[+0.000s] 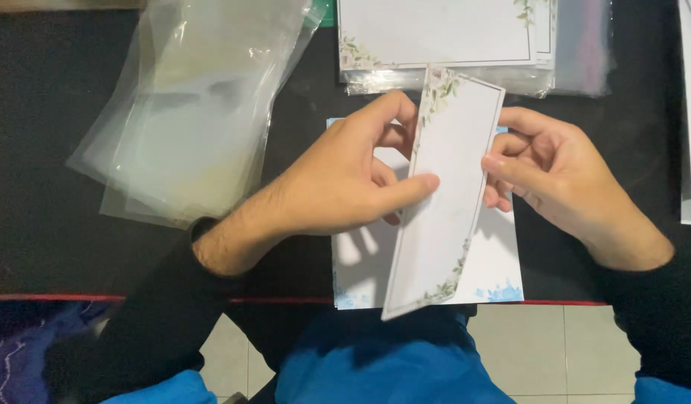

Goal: Putting printed cards into clear plastic sleeves

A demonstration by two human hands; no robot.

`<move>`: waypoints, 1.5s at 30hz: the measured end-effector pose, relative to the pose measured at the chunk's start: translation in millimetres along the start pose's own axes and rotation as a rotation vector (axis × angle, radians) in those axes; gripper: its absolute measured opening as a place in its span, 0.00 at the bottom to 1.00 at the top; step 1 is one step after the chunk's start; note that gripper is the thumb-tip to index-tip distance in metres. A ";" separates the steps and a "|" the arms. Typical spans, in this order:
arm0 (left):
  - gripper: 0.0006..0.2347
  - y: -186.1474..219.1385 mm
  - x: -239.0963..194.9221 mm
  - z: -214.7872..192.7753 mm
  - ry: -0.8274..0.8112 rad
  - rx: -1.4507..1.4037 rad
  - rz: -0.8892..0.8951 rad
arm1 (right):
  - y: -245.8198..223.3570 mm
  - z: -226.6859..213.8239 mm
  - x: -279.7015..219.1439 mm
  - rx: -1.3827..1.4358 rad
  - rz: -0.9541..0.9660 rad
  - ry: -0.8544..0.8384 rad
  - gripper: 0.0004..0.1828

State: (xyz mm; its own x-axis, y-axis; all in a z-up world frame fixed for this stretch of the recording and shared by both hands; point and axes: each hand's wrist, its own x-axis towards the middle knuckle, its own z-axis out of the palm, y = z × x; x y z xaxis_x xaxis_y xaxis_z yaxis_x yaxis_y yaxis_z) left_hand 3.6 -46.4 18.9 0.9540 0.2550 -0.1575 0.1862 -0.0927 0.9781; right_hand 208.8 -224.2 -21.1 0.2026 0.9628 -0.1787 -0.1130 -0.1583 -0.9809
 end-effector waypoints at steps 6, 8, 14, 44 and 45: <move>0.19 1.9 -0.6 3.1 -0.217 -0.188 0.139 | 10.3 -6.6 2.8 0.122 0.041 -0.068 0.27; 0.22 -1.5 1.7 5.0 -0.185 -0.190 0.124 | 10.1 -3.6 3.0 0.104 0.061 -0.060 0.25; 0.36 -22.0 7.4 9.1 -0.187 -0.334 0.129 | 4.0 8.6 4.7 0.035 0.138 -0.063 0.23; 0.40 -10.5 9.7 15.1 -0.132 -0.310 0.001 | -7.7 11.4 1.6 -0.166 0.181 0.114 0.23; 0.41 -9.9 9.5 14.9 -0.119 -0.295 -0.023 | -7.6 11.8 1.9 -0.160 0.186 0.129 0.21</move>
State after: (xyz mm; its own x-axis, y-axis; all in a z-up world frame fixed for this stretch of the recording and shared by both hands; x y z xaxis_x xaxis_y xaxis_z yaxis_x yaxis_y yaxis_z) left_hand 14.3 -57.4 5.7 0.9743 0.1379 -0.1782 0.1489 0.1997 0.9685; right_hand 198.5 -218.5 -13.0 0.3158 0.8798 -0.3554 -0.0071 -0.3723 -0.9281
